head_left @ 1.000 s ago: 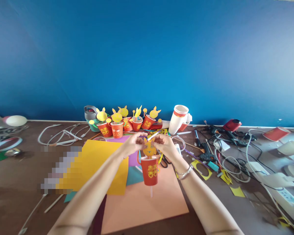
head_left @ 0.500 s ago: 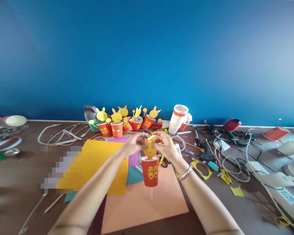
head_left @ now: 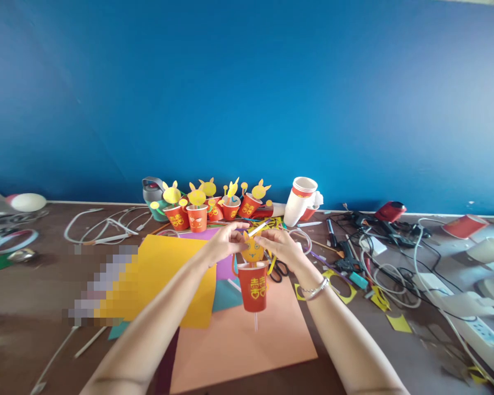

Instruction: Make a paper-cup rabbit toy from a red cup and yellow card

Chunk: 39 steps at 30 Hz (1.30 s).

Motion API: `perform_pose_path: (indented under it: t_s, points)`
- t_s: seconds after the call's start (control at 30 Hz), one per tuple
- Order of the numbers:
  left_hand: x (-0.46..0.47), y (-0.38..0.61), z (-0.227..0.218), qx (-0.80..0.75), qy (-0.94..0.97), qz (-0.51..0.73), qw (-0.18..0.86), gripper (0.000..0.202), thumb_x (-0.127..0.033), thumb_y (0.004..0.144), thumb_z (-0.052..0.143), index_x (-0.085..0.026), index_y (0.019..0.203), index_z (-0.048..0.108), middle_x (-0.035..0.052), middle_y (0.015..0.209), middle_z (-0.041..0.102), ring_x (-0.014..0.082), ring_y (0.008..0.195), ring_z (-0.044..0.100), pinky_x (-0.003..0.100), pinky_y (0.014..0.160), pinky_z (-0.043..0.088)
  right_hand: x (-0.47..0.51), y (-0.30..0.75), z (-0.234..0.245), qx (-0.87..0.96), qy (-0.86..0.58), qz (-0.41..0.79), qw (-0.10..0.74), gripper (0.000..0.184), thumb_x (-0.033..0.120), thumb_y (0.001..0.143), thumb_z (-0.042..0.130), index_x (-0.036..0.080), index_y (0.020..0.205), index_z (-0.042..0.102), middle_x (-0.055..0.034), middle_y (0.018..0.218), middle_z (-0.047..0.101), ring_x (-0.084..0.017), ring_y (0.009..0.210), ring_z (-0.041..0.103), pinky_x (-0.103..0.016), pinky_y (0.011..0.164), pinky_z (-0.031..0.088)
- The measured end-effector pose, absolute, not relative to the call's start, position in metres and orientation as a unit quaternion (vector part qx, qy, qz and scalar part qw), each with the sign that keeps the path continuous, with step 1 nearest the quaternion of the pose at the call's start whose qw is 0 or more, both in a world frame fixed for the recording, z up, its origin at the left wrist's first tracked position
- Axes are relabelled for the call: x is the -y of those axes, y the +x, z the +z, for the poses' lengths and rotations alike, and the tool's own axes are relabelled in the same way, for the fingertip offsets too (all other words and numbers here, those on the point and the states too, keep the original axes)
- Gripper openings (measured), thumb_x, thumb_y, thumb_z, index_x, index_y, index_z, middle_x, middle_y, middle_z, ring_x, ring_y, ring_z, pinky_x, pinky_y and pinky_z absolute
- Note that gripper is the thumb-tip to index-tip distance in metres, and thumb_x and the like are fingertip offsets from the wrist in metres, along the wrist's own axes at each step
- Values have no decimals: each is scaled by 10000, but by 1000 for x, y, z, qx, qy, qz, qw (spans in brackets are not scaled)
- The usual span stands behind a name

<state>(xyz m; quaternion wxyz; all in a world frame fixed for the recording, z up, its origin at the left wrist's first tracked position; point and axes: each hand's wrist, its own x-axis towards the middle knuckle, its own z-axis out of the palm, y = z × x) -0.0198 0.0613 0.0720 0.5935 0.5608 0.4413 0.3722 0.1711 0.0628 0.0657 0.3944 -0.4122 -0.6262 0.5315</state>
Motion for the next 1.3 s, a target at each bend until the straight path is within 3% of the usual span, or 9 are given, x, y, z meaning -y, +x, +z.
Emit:
perform_pose_path:
  t_s: [0.23, 0.4, 0.57, 0.73, 0.9, 1.1, 1.3]
  points:
    - [-58, -17, 73, -435, 565, 377, 591, 617, -235, 592, 792, -153, 1156, 557, -48, 654, 563, 107, 626, 554, 235, 621, 414, -64, 166, 55, 606, -432, 525, 412, 299, 438, 684, 695, 142, 663, 656, 5, 595, 592, -132, 571, 536, -245, 540, 407]
    - [-59, -14, 72, -437, 562, 385, 587, 414, -304, 533, 835, -148, 862, 640, -9, 697, 623, 127, 666, 580, 245, 642, 446, -63, 166, 59, 610, -434, 512, 421, 325, 443, 654, 714, 144, 581, 608, 26, 542, 535, -95, 511, 456, -226, 497, 342]
    - [-60, -13, 69, -455, 561, 368, 585, 319, -347, 528, 828, -150, 665, 618, -20, 609, 622, 117, 587, 560, 239, 597, 437, -63, 172, 64, 615, -429, 543, 380, 344, 483, 664, 712, 141, 660, 674, -6, 604, 613, -138, 583, 540, -241, 542, 399]
    - [-61, -14, 67, -463, 560, 379, 573, 283, -345, 557, 799, -142, 649, 623, -17, 599, 615, 106, 548, 535, 233, 562, 401, -63, 183, 73, 637, -406, 550, 357, 367, 526, 783, 607, 180, 780, 730, -31, 715, 680, -184, 707, 612, -259, 613, 450]
    - [-60, -13, 68, -454, 551, 384, 586, 298, -337, 537, 811, -143, 658, 620, -17, 609, 618, 111, 560, 544, 236, 574, 408, -64, 182, 71, 640, -415, 541, 355, 341, 495, 766, 640, 166, 801, 723, -26, 717, 673, -165, 675, 598, -257, 613, 444]
    - [-60, -13, 68, -434, 559, 370, 603, 327, -361, 542, 825, -141, 680, 626, -9, 646, 637, 123, 612, 573, 244, 626, 439, -64, 174, 64, 662, -430, 475, 389, 333, 462, 738, 643, 146, 634, 625, 8, 588, 549, -110, 554, 453, -240, 531, 348]
    - [-63, -16, 61, -431, 586, 338, 597, 365, -432, 588, 793, -130, 727, 644, 11, 673, 651, 125, 583, 569, 245, 585, 436, -61, 171, 68, 640, -464, 435, 431, 375, 499, 691, 652, 167, 568, 528, 22, 544, 452, -100, 522, 376, -236, 480, 297]
